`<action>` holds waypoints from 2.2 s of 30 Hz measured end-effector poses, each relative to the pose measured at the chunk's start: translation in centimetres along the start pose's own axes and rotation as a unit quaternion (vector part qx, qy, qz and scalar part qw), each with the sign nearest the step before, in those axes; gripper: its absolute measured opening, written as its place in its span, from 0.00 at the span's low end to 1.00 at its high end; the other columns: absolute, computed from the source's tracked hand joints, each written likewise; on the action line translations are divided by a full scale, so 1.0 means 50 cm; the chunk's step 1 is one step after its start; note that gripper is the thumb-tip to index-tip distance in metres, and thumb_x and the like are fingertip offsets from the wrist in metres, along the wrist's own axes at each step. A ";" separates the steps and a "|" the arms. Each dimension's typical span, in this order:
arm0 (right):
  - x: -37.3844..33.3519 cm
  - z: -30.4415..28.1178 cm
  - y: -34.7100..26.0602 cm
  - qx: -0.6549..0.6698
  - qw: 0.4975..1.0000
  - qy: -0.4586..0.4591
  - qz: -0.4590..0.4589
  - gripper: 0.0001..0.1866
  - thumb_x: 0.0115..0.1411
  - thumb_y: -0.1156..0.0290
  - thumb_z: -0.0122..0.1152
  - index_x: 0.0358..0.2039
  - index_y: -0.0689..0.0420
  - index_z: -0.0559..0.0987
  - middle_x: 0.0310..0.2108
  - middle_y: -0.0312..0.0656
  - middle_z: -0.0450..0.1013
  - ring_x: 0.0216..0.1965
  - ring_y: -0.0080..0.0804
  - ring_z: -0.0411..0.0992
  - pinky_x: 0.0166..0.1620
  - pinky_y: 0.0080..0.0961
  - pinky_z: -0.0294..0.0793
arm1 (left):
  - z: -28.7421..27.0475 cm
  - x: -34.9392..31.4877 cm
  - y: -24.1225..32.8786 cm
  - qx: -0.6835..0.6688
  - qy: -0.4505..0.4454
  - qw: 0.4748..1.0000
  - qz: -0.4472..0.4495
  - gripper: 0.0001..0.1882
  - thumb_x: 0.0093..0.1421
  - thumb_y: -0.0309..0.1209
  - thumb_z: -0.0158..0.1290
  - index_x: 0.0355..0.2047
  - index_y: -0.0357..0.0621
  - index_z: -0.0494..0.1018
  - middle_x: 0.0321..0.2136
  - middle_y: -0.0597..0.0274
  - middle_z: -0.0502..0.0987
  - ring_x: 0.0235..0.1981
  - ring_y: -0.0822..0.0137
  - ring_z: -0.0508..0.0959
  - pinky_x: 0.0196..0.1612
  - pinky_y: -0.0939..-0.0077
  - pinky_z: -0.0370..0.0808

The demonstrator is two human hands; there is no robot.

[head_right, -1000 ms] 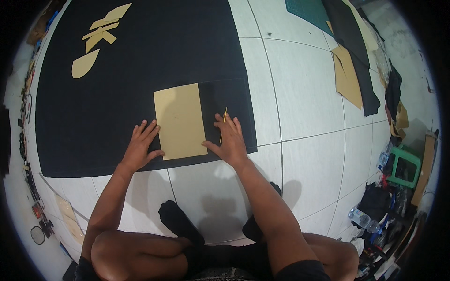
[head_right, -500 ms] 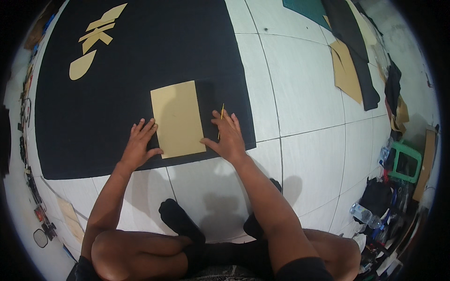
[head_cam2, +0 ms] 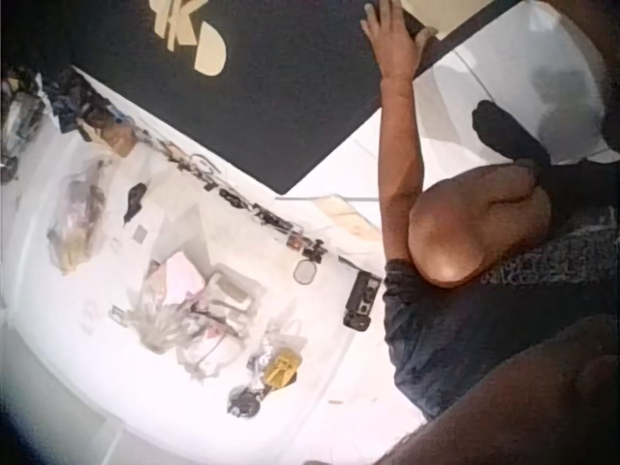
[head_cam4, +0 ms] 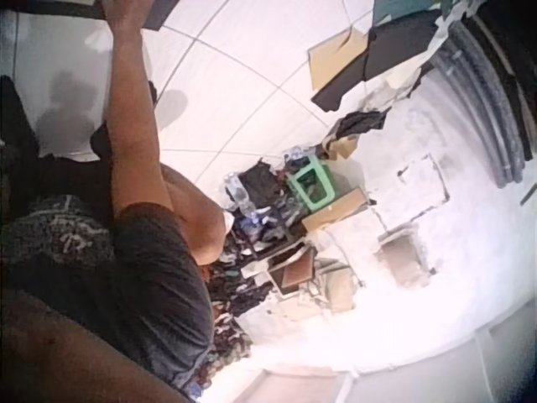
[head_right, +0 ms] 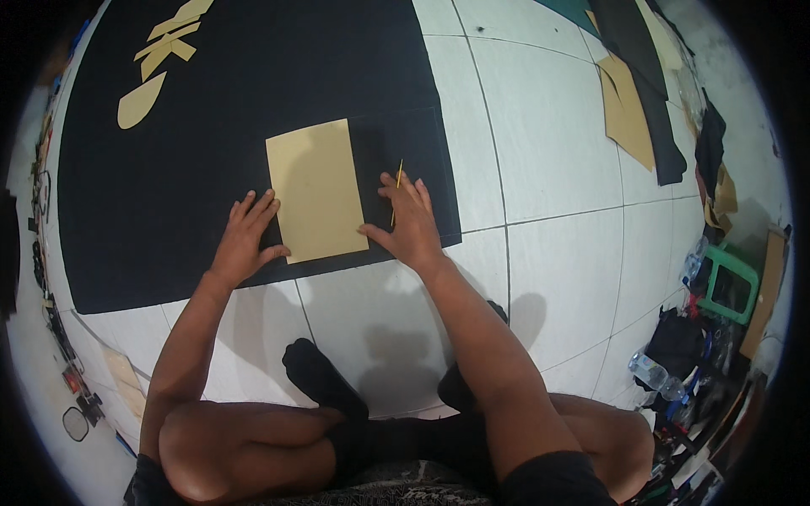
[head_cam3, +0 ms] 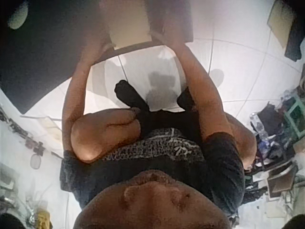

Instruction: The person measures a piece of black material on the floor using a metal ruler and a pencil, removes paper templates from a plastic bag, and traces a template onto the material with a pencil.

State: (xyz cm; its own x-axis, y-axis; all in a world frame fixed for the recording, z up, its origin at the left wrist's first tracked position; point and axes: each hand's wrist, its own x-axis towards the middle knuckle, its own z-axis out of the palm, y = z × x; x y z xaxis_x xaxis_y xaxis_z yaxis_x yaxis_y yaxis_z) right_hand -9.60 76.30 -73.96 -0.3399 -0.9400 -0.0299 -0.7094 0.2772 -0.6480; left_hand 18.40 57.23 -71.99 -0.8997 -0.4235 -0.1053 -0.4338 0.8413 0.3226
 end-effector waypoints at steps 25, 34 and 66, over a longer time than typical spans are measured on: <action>0.007 -0.002 -0.036 -0.074 0.997 -0.035 0.006 0.37 0.55 0.57 0.76 0.61 0.61 0.72 0.67 0.50 0.65 0.73 0.50 0.53 0.75 0.52 0.43 | -0.030 0.028 0.037 -0.014 -0.071 0.996 -0.056 0.32 0.60 0.51 0.59 0.58 0.44 0.71 0.59 0.44 0.68 0.60 0.41 0.66 0.64 0.44 0.61; 0.001 -0.001 -0.013 -0.079 0.996 -0.026 -0.025 0.42 0.54 0.57 0.77 0.63 0.62 0.69 0.68 0.53 0.63 0.72 0.53 0.55 0.74 0.56 0.43 | 0.037 0.023 0.236 -0.026 -0.016 1.000 -0.006 0.39 0.58 0.54 0.60 0.63 0.44 0.68 0.64 0.43 0.66 0.64 0.42 0.65 0.63 0.45 0.64; 0.085 0.082 -0.245 0.089 0.938 -0.312 -0.125 0.12 0.69 0.67 0.57 0.43 0.59 0.84 0.40 0.45 0.82 0.44 0.43 0.80 0.52 0.36 0.77 | 0.141 -0.040 0.248 -0.161 -0.014 0.985 -0.060 0.43 0.60 0.58 0.58 0.61 0.33 0.66 0.58 0.37 0.69 0.62 0.39 0.67 0.65 0.45 0.60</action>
State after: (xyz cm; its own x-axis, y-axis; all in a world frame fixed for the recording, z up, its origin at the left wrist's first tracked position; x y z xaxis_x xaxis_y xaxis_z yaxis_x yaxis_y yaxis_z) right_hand 0.17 68.07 -69.27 0.2900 -0.9199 -0.2640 -0.5863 0.0472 -0.8087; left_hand 14.47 70.87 -74.41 -0.8463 -0.4995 -0.1852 -0.5027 0.6338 0.5879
